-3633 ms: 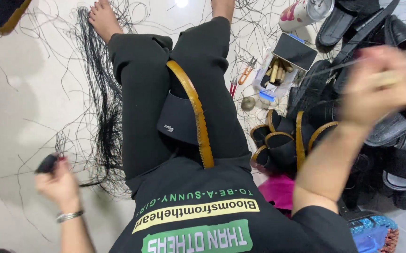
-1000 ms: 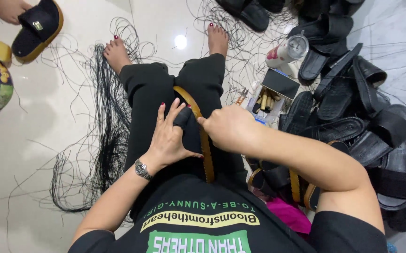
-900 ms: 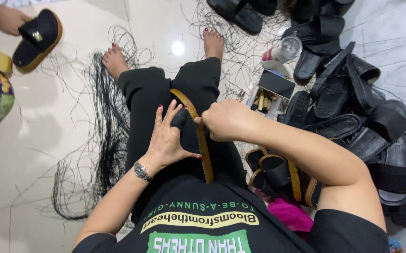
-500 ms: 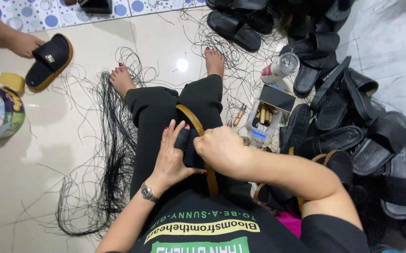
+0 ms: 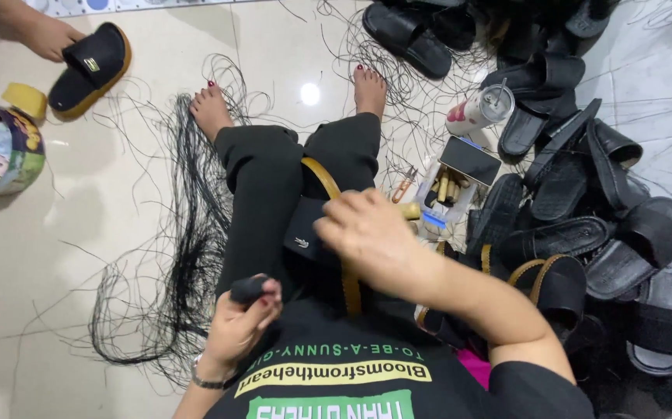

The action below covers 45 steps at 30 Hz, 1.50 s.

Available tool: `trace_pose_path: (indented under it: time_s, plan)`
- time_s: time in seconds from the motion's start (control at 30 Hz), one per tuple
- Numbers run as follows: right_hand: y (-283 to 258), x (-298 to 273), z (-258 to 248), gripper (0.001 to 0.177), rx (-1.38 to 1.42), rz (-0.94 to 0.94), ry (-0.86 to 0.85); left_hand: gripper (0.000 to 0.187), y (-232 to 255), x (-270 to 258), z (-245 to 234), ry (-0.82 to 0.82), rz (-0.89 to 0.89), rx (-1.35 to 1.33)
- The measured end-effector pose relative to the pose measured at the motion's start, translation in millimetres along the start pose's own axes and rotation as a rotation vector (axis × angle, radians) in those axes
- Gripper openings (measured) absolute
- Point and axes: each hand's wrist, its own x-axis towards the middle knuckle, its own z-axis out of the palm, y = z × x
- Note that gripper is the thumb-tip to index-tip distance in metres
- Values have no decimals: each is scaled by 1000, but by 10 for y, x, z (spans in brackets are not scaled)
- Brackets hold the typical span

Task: Hand-sewing straps onto sandal soles using a needle and thread.

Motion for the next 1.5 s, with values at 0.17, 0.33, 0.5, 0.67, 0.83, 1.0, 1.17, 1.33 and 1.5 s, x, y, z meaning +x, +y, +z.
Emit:
trace_pose_path:
  time_s: [0.17,0.33,0.5,0.67,0.83,1.0,1.17,1.33,1.5]
  plan:
    - [-186,-133,198,9,607,-66,82,14,-12,157,272,-11,-97,172]
    - [-212,-231,448,17,681,-1,211,9,-180,102,281,-78,-58,340]
    - [-228,-250,467,12,732,54,219,11,-320,25,214,-43,12,184]
    - [-346,-211,552,10,641,60,243,17,-213,-47,123,-14,114,-182]
    - [-381,-166,395,10,557,11,239,15,-139,-83,193,183,32,106]
    - [-325,-192,463,10,598,-34,234,8,-28,20,415,142,-93,331]
    - [35,-244,235,16,153,-139,310,3,-408,-1,264,342,-160,155]
    - [463,-103,-89,11,304,150,-297,7,-449,308,361,480,-447,-235]
    - [527,164,-100,10,83,115,-491,18,-656,740,429,314,-262,-82]
